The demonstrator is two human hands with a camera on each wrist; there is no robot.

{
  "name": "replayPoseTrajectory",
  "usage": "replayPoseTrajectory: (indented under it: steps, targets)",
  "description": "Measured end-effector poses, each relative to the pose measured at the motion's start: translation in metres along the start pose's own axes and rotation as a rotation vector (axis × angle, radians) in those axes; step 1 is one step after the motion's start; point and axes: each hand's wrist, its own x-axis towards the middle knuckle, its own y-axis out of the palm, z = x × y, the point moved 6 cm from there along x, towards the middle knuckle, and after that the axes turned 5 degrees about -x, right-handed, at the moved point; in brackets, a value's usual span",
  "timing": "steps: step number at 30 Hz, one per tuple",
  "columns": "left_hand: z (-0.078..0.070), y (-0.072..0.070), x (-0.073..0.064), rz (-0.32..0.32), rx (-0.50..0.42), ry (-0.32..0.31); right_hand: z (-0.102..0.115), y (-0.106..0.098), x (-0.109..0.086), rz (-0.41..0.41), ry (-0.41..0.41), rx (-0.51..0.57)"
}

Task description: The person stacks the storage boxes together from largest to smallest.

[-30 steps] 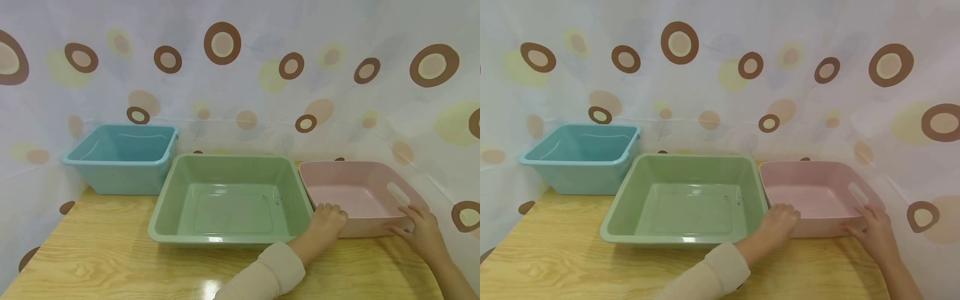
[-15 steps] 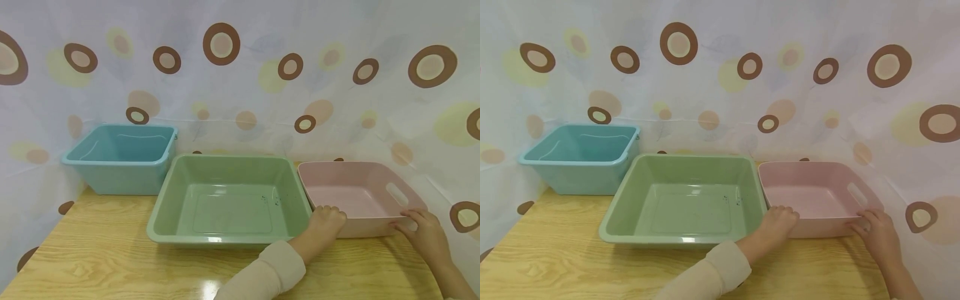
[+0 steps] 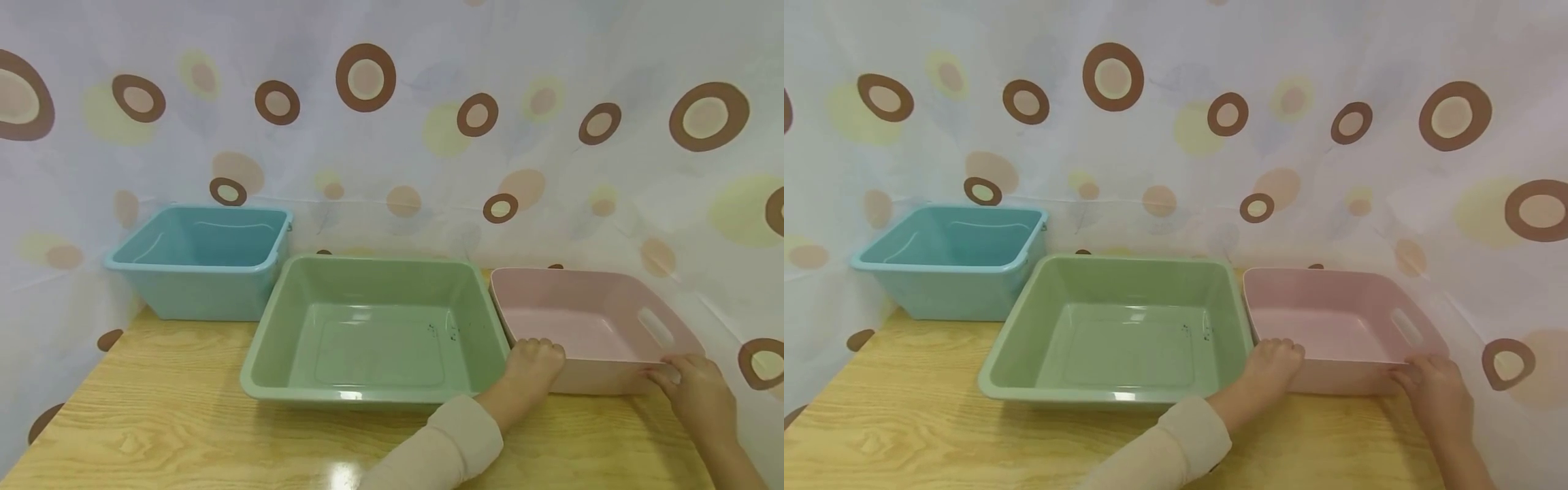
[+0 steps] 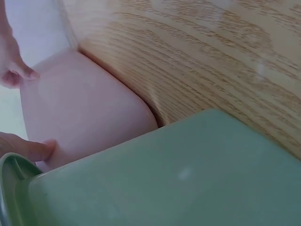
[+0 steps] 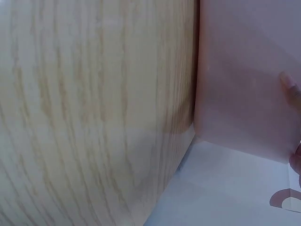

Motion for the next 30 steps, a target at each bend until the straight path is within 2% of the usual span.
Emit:
replayPoseTrajectory:
  steps: [6,10,13,19,23,25,29,30]
  targets:
    - [0.001,0.000,0.000,-0.068,0.030,-0.028,0.001,-0.003,-0.004,-0.032,0.014,-0.038]
    - [0.002,0.001,0.001,-0.026,0.014,-0.033,0.003,-0.007,-0.005,-0.038,0.014,-0.040]
    - [0.002,-0.001,0.001,-0.018,-0.014,-0.024,0.004,-0.011,-0.006,-0.064,0.002,-0.043]
    - [0.003,-0.014,0.001,-0.107,-0.031,0.002,0.009,-0.024,-0.002,-0.174,-0.077,-0.088]
    - [0.003,-0.022,-0.001,-0.162,-0.007,0.031,0.010,-0.033,0.005,-0.170,-0.090,-0.125]
    - [0.004,-0.025,-0.001,-0.167,0.001,0.036,0.010,-0.037,0.008,-0.166,-0.095,-0.145]
    - [0.007,-0.036,-0.002,-0.192,0.023,0.041,0.011,-0.045,0.011,-0.209,-0.119,-0.125]
    - [0.008,-0.039,-0.002,-0.202,0.024,0.045,0.011,-0.045,0.010,-0.220,-0.191,-0.069]
